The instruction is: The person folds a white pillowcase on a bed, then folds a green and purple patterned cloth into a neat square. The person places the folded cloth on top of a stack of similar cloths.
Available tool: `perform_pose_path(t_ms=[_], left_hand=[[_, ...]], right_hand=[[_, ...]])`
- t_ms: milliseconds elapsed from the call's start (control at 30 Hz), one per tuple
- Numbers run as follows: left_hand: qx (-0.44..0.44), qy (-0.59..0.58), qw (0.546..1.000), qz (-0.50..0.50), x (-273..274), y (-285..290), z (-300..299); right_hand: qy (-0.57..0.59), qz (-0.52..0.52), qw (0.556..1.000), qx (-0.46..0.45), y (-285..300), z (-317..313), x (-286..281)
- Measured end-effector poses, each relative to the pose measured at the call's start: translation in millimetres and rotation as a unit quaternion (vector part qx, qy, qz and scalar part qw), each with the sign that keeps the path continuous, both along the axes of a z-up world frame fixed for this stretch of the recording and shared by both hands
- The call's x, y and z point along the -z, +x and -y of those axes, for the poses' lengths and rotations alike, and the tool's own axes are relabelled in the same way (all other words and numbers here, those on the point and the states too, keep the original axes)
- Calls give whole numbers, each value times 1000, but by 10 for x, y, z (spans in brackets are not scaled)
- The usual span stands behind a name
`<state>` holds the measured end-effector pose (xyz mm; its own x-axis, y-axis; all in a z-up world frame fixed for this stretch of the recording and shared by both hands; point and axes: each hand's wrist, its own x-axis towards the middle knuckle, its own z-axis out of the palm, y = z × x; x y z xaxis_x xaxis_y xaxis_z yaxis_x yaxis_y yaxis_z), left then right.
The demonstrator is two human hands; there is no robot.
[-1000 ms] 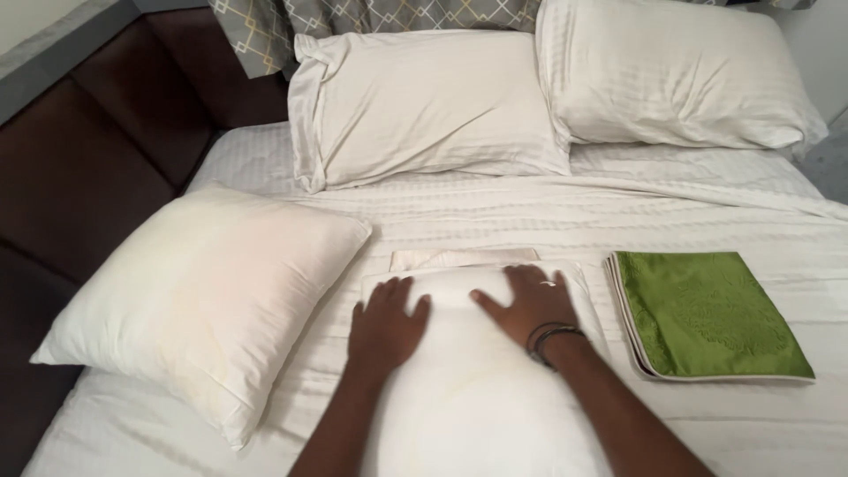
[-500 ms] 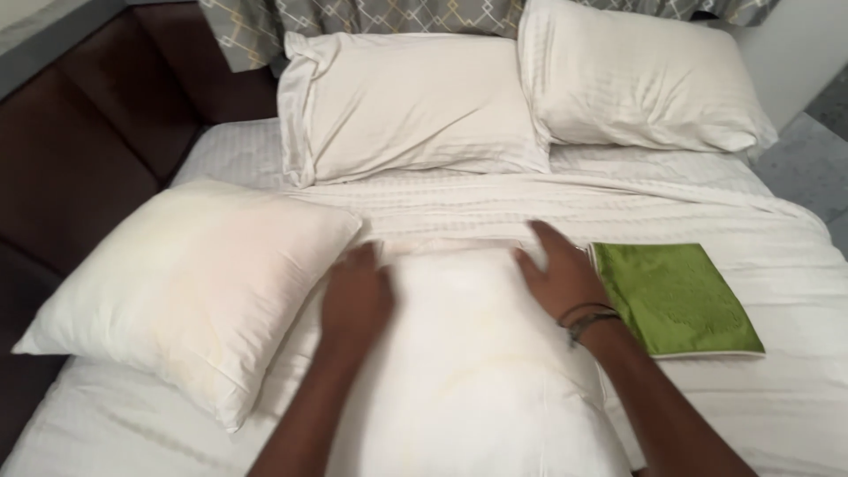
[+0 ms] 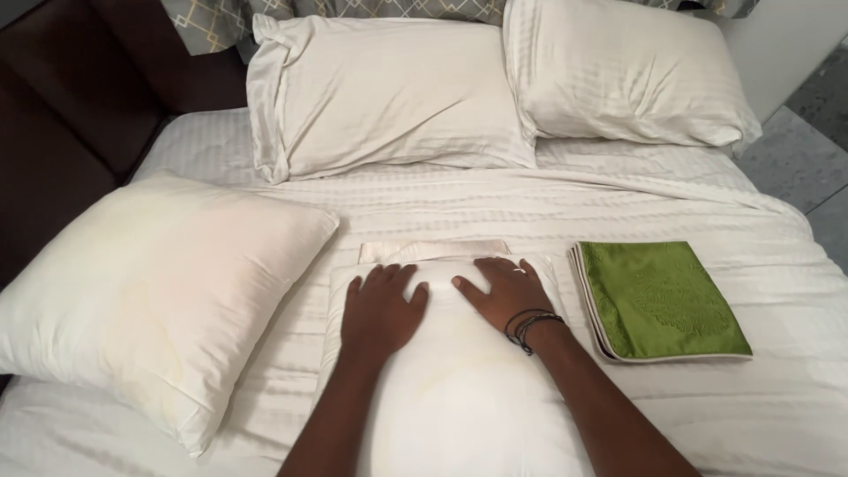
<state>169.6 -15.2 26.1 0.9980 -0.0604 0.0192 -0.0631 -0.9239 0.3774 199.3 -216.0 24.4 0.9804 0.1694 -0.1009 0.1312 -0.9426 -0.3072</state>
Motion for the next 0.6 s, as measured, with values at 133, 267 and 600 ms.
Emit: perform_pose_path(t_ms=[133,267,600], left_hand=[[-48,7,998,-38,-10,6,-141],[-81,0,994,-69,26,19,-298],[-149,-30,988,-32,234,-236,-846]], right_hand=[[15,-31,999,37,56,138,84],[19,-47,996,66,104,357,187],[48,-68,980,179,-132,656,-70]])
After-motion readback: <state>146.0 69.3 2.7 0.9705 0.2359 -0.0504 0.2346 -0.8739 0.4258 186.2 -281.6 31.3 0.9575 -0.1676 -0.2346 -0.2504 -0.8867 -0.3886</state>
